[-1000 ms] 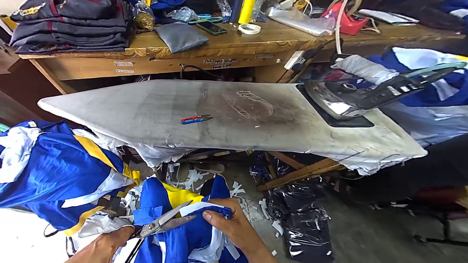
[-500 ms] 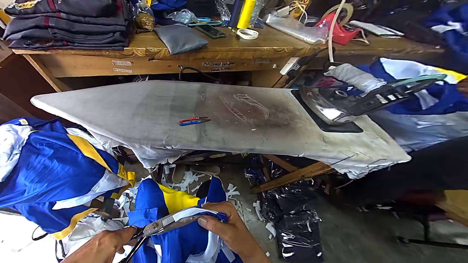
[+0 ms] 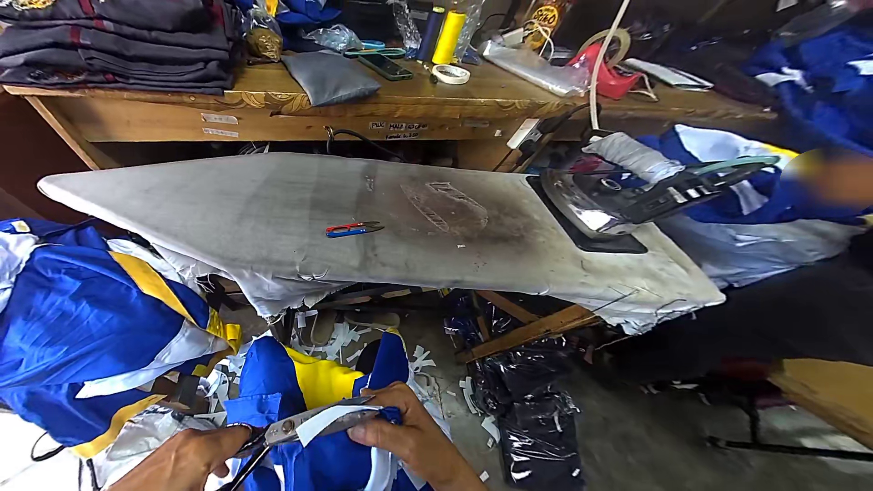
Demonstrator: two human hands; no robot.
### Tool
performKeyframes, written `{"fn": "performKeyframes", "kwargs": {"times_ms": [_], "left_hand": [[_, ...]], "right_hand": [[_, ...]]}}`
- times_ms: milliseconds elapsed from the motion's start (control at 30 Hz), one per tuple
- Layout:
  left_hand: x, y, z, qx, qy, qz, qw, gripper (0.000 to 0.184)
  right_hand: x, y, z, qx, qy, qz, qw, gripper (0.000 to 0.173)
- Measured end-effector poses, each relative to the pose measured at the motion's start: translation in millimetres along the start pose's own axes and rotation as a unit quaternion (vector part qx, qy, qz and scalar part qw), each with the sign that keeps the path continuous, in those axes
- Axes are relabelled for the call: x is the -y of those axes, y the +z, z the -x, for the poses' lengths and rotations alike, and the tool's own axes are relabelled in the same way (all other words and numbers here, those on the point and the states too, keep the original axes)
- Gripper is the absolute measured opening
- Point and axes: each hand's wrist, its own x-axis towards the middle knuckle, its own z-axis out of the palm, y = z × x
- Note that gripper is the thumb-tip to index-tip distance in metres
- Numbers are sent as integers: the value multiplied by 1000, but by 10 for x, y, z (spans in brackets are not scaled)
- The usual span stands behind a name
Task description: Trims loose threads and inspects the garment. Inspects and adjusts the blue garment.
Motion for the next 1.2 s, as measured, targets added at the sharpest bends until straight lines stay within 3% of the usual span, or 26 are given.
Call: {"fn": "performKeyframes", "kwargs": {"times_ms": [133, 267, 633, 733, 800, 867, 933, 1033, 1100, 1200], "left_hand": [[51, 29, -4, 3, 7, 6, 1000, 19], [16, 25, -5, -24, 21, -16, 999, 29], [30, 0, -24, -3, 23, 11, 1000, 16], [102, -47, -35, -40, 25, 16, 999, 18], [148, -130, -91, -125, 15, 3, 992, 22], [157, -312, -267, -247, -8, -42, 968, 26], [82, -686, -527, -304, -49, -105, 945, 27], [55, -1412, -1005, -234, -134, -167, 948, 27], [168, -1792, -1335, -184, -144, -198, 952, 23], [113, -2066, -1682, -144, -164, -233, 948, 22]], "right_hand": [[17, -1, -9, 0, 12, -5, 1000, 17], [77, 23, -35, 28, 27, 51, 998, 19], [101, -21, -70, 43, 28, 59, 997, 20], [107, -102, -71, 45, 5, 82, 996, 19], [104, -182, -66, 52, -2, 87, 995, 18], [100, -235, -58, 43, -10, 101, 994, 29], [100, -269, -38, 28, -28, 114, 993, 41], [122, -279, 18, 5, -53, 137, 989, 47], [140, -294, 53, -2, -65, 146, 987, 50], [130, -350, 114, -27, -82, 132, 987, 48]]}}
